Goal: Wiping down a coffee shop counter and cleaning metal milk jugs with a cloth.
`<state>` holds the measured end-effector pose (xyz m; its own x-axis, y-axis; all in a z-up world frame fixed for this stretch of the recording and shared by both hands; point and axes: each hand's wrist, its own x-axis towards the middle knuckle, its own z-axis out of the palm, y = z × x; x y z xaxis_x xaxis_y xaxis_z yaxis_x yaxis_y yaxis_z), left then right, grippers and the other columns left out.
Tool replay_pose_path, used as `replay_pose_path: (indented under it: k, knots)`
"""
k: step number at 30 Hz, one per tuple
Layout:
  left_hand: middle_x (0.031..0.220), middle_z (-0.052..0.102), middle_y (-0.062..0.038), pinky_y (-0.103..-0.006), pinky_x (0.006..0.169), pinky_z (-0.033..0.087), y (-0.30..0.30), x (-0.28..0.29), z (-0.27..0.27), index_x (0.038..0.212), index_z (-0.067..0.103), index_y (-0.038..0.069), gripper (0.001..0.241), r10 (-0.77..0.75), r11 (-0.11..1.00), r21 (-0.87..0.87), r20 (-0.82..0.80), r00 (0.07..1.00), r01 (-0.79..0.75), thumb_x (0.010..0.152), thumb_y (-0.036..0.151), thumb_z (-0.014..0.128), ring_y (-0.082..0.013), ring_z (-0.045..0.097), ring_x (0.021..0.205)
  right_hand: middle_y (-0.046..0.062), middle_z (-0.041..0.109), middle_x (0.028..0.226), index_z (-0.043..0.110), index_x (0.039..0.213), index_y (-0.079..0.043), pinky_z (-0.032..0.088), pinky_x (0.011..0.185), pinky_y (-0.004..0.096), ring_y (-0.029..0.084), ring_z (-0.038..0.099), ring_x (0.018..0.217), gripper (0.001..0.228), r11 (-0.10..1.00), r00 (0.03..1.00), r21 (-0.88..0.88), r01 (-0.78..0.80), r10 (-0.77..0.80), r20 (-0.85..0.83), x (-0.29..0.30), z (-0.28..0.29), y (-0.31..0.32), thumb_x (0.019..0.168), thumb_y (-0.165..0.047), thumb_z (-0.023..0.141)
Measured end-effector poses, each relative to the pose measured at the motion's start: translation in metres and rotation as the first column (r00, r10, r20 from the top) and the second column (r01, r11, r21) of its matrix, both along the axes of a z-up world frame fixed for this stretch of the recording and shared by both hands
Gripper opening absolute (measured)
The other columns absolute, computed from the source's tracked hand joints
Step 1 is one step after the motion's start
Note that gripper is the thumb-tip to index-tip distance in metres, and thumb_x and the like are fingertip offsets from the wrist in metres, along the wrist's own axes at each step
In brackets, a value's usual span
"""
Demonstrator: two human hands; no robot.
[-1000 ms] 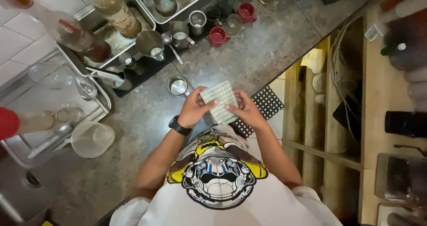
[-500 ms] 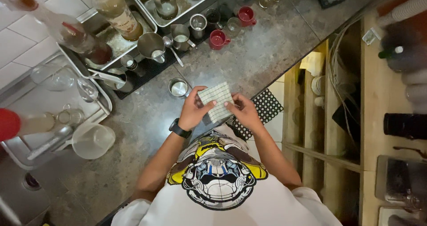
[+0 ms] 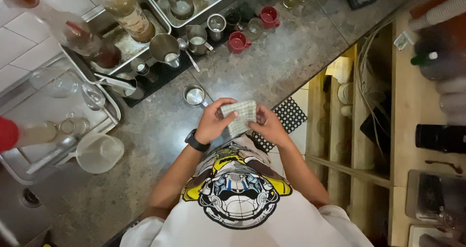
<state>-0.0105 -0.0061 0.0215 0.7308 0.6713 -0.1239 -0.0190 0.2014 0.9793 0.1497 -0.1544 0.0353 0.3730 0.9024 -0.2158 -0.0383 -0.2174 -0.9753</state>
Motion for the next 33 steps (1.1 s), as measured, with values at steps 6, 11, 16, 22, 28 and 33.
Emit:
replay_pose_path:
  k: [6,11,16,22,28,33]
  knots:
    - [0.107,0.072,-0.004,-0.0254,0.076,0.058,-0.001,-0.004,0.011,0.124,0.071,0.009,0.034,-0.083,0.995,-0.051,-0.02,0.996,0.082,0.09,0.007,0.078,-0.0072,0.06,0.088,0.006,0.056,0.101,0.053,0.111,-0.004,0.052,0.081,0.029,0.014,0.059,0.09,0.038,0.979,0.992,0.176,0.102,-0.088,-0.087,0.006,-0.004,0.006,0.086,0.002,0.081]
    - [0.082,0.066,-0.002,-0.0179,0.064,0.053,0.004,-0.009,0.025,0.128,0.07,0.012,0.037,-0.195,0.98,0.024,-0.103,0.975,0.198,0.091,0.007,0.074,-0.0055,0.058,0.071,0.006,0.069,0.103,0.067,0.117,-0.001,0.057,0.086,0.027,0.012,0.066,0.093,0.04,0.978,0.974,0.08,0.193,-0.18,-0.138,0.014,-0.008,0.007,0.081,0.001,0.087]
    - [0.062,0.06,-0.007,-0.023,0.053,0.048,0.005,-0.007,0.015,0.119,0.071,0.009,0.026,-0.187,0.952,0.206,-0.2,0.962,0.228,0.094,0.014,0.073,-0.0113,0.059,0.056,0.013,0.071,0.101,0.068,0.12,-0.001,0.056,0.087,0.038,0.022,0.067,0.093,0.036,0.965,0.973,0.13,0.227,-0.229,-0.002,0.014,-0.001,0.009,0.087,-0.003,0.083]
    - [0.102,0.072,-0.023,-0.0492,0.077,0.059,-0.008,0.004,0.019,0.124,0.068,0.014,0.029,-0.046,0.765,0.627,-0.178,0.983,0.149,0.097,0.018,0.06,-0.0461,0.071,0.095,0.028,0.061,0.124,0.051,0.138,0.003,0.047,0.104,0.054,0.039,0.062,0.115,0.066,0.961,0.938,-0.002,0.277,-0.271,-0.217,0.004,-0.005,0.015,0.102,-0.053,0.051]
    - [0.12,0.069,-0.026,-0.0566,0.095,0.056,-0.039,0.008,0.007,0.124,0.068,0.008,0.038,-0.221,0.448,0.872,-0.106,0.969,0.198,0.093,0.029,0.072,-0.0502,0.063,0.119,0.02,0.073,0.111,0.068,0.12,0.0,0.055,0.083,0.046,0.032,0.073,0.091,0.041,0.936,0.452,-0.078,0.344,-0.238,-0.86,0.007,-0.093,-0.004,0.099,-0.036,0.061]
    - [0.12,0.069,-0.019,-0.0538,0.097,0.053,-0.019,0.002,0.029,0.125,0.068,0.009,0.042,-0.05,0.45,0.892,-0.02,0.999,0.04,0.092,0.034,0.076,-0.0445,0.064,0.115,0.02,0.074,0.113,0.068,0.107,-0.002,0.054,0.091,0.052,0.034,0.072,0.099,0.021,0.89,0.417,-0.257,0.376,-0.41,-0.811,0.003,-0.065,0.001,0.094,-0.02,0.07]
